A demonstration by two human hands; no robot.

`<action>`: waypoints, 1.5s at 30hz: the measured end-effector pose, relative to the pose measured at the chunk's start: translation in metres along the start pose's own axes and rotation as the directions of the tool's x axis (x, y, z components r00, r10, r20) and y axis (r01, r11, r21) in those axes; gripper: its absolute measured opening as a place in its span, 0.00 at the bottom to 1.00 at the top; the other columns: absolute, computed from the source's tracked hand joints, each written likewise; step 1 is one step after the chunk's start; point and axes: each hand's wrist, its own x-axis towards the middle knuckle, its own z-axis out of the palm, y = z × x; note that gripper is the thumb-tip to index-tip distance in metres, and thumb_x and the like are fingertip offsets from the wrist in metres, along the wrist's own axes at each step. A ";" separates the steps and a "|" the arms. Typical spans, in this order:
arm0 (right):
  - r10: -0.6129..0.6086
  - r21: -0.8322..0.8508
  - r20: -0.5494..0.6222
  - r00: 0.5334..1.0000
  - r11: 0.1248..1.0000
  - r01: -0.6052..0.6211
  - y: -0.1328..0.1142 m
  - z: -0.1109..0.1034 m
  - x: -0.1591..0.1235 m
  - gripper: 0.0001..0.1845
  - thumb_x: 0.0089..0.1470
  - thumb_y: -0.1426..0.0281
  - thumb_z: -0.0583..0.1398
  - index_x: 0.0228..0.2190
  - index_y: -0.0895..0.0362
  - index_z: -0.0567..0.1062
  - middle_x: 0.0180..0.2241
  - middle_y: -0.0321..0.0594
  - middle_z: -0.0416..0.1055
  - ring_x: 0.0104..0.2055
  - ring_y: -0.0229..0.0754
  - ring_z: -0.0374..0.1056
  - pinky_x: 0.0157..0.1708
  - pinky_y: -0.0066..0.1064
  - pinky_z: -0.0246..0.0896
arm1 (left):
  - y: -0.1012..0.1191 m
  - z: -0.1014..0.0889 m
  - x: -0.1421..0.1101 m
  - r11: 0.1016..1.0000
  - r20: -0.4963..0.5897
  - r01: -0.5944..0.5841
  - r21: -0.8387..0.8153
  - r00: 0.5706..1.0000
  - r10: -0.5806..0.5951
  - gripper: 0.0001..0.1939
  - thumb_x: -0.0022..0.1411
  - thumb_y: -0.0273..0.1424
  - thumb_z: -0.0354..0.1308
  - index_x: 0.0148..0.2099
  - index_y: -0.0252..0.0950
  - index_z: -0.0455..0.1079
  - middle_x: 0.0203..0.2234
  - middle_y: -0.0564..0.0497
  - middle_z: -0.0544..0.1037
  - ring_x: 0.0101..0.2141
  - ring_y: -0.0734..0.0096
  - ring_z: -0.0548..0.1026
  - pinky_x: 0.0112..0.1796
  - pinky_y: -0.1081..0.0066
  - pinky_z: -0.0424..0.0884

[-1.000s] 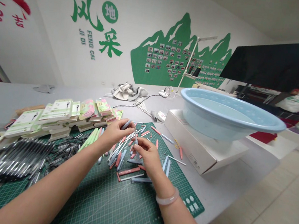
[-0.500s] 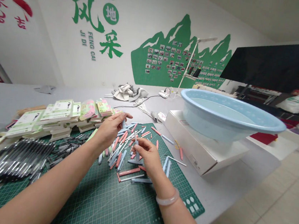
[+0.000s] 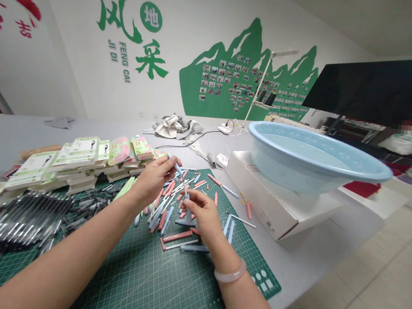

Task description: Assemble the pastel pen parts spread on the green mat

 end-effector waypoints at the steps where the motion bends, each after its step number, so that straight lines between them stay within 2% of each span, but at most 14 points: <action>1: -0.002 0.000 -0.001 1.000 1.000 0.002 0.000 0.000 0.000 0.14 0.44 0.67 0.64 0.35 0.57 0.76 0.23 0.35 0.70 0.27 0.39 0.67 0.27 0.31 0.64 | 0.001 0.001 -0.001 1.000 0.005 0.000 0.025 1.000 0.000 0.12 0.56 0.39 0.58 0.32 0.34 0.71 0.24 0.54 0.67 0.24 0.79 0.62 0.27 0.77 0.60; 4: -0.005 0.000 0.003 1.000 1.000 0.005 0.000 0.001 0.000 0.14 0.44 0.67 0.64 0.36 0.57 0.76 0.23 0.35 0.70 0.27 0.39 0.66 0.27 0.30 0.64 | 0.005 0.004 -0.005 0.985 0.045 -0.028 0.171 0.999 0.020 0.12 0.57 0.39 0.56 0.31 0.35 0.71 0.23 0.54 0.67 0.24 0.77 0.61 0.27 0.76 0.58; 8: 0.004 -0.013 0.024 1.000 1.000 -0.003 0.002 -0.001 0.000 0.16 0.43 0.65 0.64 0.37 0.57 0.76 0.23 0.35 0.70 0.26 0.38 0.65 0.26 0.30 0.64 | 0.011 0.010 -0.012 0.918 0.111 -0.118 0.378 0.990 0.081 0.12 0.57 0.39 0.55 0.32 0.36 0.72 0.25 0.53 0.70 0.27 0.73 0.64 0.30 0.75 0.59; 13: 0.002 -0.033 0.026 1.000 0.999 -0.001 0.004 -0.002 0.000 0.16 0.43 0.65 0.64 0.37 0.57 0.76 0.23 0.35 0.70 0.25 0.37 0.64 0.26 0.30 0.64 | 0.014 0.008 -0.013 0.872 0.140 -0.171 0.459 0.983 0.119 0.12 0.58 0.38 0.54 0.32 0.36 0.71 0.27 0.52 0.72 0.32 0.69 0.67 0.35 0.74 0.61; 18: -0.007 -0.030 0.002 1.000 1.000 0.007 0.001 0.000 0.000 0.14 0.44 0.67 0.63 0.36 0.58 0.77 0.24 0.36 0.71 0.26 0.38 0.65 0.27 0.30 0.64 | 0.012 0.004 -0.011 0.830 0.170 -0.169 0.531 0.981 0.091 0.12 0.59 0.38 0.52 0.30 0.36 0.70 0.24 0.53 0.70 0.30 0.70 0.66 0.33 0.74 0.60; 24: -0.012 0.042 -0.033 0.999 0.999 0.013 -0.003 0.000 0.002 0.15 0.40 0.67 0.66 0.34 0.57 0.74 0.25 0.35 0.72 0.26 0.38 0.67 0.26 0.30 0.65 | -0.002 0.011 -0.019 0.830 0.226 -0.145 0.539 0.974 0.023 0.12 0.58 0.38 0.53 0.29 0.35 0.70 0.24 0.53 0.72 0.29 0.69 0.66 0.31 0.74 0.60; 27: 0.010 0.062 -0.076 0.997 0.998 -0.005 -0.001 0.001 0.001 0.13 0.39 0.66 0.66 0.29 0.57 0.71 0.22 0.34 0.71 0.23 0.38 0.67 0.21 0.28 0.62 | -0.009 0.011 -0.022 0.841 0.202 -0.135 0.523 0.979 0.031 0.12 0.58 0.38 0.53 0.30 0.36 0.70 0.24 0.53 0.71 0.29 0.70 0.66 0.30 0.74 0.60; 29: 0.037 0.082 -0.083 0.996 0.996 -0.030 0.000 0.002 0.001 0.13 0.41 0.65 0.65 0.28 0.57 0.70 0.22 0.35 0.71 0.21 0.37 0.65 0.18 0.27 0.59 | -0.011 0.010 -0.024 0.850 0.195 -0.136 0.509 0.980 0.040 0.12 0.58 0.38 0.53 0.31 0.36 0.70 0.23 0.54 0.70 0.28 0.70 0.66 0.29 0.74 0.60; 35: 0.136 0.247 0.032 0.990 0.959 -0.140 0.003 0.006 -0.002 0.12 0.46 0.65 0.63 0.32 0.59 0.71 0.24 0.36 0.70 0.22 0.32 0.63 0.21 0.23 0.57 | -0.015 0.006 -0.027 0.873 0.211 -0.143 0.466 0.976 0.047 0.10 0.59 0.36 0.53 0.32 0.36 0.70 0.25 0.53 0.71 0.29 0.70 0.67 0.32 0.74 0.61; 38: 0.154 0.225 0.008 0.988 0.963 -0.151 0.004 0.008 -0.004 0.15 0.40 0.67 0.67 0.31 0.58 0.70 0.24 0.32 0.69 0.21 0.30 0.61 0.20 0.21 0.56 | -0.016 0.005 -0.030 0.866 0.200 -0.130 0.483 0.979 0.035 0.11 0.59 0.37 0.52 0.31 0.35 0.69 0.24 0.53 0.71 0.29 0.71 0.67 0.33 0.74 0.61; 41: 0.167 0.190 -0.052 0.985 0.970 -0.155 0.006 0.009 -0.005 0.18 0.33 0.68 0.70 0.26 0.57 0.68 0.21 0.29 0.67 0.19 0.29 0.61 0.19 0.21 0.56 | -0.018 0.004 -0.032 0.865 0.183 -0.098 0.493 0.983 0.007 0.11 0.59 0.37 0.52 0.30 0.35 0.68 0.23 0.54 0.69 0.28 0.72 0.66 0.31 0.74 0.61; 43: 0.173 0.196 -0.022 0.985 0.967 -0.166 0.007 0.009 -0.005 0.17 0.36 0.67 0.69 0.23 0.58 0.67 0.20 0.30 0.68 0.19 0.31 0.64 0.20 0.22 0.56 | -0.019 0.002 -0.033 0.878 0.192 -0.085 0.472 0.981 -0.008 0.11 0.59 0.37 0.52 0.30 0.35 0.68 0.24 0.54 0.69 0.28 0.72 0.66 0.31 0.74 0.61; 45: 0.182 0.203 0.073 0.981 0.960 -0.193 0.006 0.010 -0.006 0.15 0.41 0.63 0.66 0.25 0.58 0.68 0.21 0.34 0.70 0.20 0.33 0.66 0.20 0.23 0.57 | -0.018 -0.001 -0.034 0.900 0.213 -0.083 0.429 0.977 -0.011 0.11 0.60 0.37 0.52 0.31 0.35 0.68 0.24 0.54 0.69 0.28 0.72 0.66 0.32 0.75 0.61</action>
